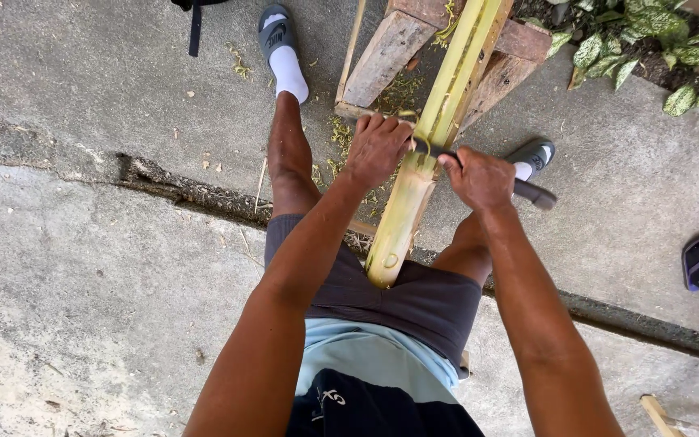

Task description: The recorder uses a drawknife to scrape and shave the outer layer of a bamboo pole positioned between their legs.

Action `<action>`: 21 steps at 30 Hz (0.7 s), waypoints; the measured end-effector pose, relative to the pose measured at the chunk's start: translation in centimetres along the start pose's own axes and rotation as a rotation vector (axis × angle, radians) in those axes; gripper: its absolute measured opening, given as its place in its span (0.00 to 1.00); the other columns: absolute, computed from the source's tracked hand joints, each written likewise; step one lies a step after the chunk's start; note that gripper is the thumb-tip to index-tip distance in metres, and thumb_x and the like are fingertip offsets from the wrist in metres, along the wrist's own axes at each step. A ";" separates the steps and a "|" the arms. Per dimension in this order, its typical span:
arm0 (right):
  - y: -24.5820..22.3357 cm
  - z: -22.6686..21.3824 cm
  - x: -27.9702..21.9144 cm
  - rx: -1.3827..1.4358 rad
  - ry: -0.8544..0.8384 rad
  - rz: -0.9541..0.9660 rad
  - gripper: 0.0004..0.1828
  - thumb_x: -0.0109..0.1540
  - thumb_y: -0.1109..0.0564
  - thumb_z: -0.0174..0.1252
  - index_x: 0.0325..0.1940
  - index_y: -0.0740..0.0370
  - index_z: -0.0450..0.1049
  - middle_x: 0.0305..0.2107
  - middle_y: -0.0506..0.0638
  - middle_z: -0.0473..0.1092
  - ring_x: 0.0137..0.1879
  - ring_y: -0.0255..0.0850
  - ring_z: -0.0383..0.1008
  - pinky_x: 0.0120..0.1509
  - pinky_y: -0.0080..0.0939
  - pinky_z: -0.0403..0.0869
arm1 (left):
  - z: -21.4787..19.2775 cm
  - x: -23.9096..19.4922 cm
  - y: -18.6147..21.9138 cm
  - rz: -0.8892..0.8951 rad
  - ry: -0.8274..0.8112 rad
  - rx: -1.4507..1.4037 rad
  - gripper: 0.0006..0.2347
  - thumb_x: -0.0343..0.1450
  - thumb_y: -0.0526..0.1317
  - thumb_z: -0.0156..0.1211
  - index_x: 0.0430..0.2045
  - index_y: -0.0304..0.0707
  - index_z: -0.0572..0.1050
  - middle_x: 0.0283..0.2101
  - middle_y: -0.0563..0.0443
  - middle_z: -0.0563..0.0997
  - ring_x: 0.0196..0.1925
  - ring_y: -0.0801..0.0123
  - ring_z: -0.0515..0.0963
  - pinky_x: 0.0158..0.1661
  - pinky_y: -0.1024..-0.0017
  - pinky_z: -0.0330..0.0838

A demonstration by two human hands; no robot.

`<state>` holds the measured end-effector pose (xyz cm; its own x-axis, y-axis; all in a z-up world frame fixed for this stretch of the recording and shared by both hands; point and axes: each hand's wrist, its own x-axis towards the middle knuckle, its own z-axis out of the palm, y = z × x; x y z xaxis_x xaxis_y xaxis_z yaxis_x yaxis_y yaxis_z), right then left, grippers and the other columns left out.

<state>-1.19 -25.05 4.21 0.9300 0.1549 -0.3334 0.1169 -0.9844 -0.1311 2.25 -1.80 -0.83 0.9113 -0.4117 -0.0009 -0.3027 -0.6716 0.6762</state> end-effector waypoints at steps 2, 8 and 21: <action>-1.0 -0.1 -1.4 0.009 -0.015 0.002 0.28 0.70 0.31 0.51 0.31 0.55 0.72 0.18 0.51 0.71 0.24 0.49 0.74 0.32 0.52 0.70 | -0.4 -1.9 0.6 0.012 0.031 0.018 0.07 0.71 0.43 0.62 0.38 0.44 0.76 0.38 0.50 0.79 0.47 0.57 0.74 0.53 0.56 0.61; -2.0 -0.3 -4.4 0.074 -0.065 -0.061 0.26 0.68 0.33 0.51 0.29 0.55 0.72 0.18 0.52 0.71 0.23 0.48 0.73 0.30 0.52 0.70 | -0.7 -6.4 1.6 -0.030 -0.014 -0.012 0.07 0.72 0.44 0.63 0.37 0.44 0.77 0.36 0.51 0.79 0.44 0.59 0.74 0.50 0.57 0.59; 11.4 -8.6 21.4 -0.253 0.206 -0.063 0.29 0.79 0.36 0.56 0.29 0.53 0.70 0.18 0.45 0.65 0.20 0.39 0.60 0.35 0.50 0.65 | 1.2 27.7 -4.8 0.209 0.340 0.130 0.08 0.74 0.45 0.58 0.32 0.43 0.78 0.29 0.50 0.79 0.32 0.61 0.77 0.39 0.55 0.70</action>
<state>23.05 -33.69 3.59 0.9660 0.2215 -0.1332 0.2354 -0.9668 0.0993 28.57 -10.69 -4.97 0.8604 -0.3349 0.3842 -0.5034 -0.6764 0.5377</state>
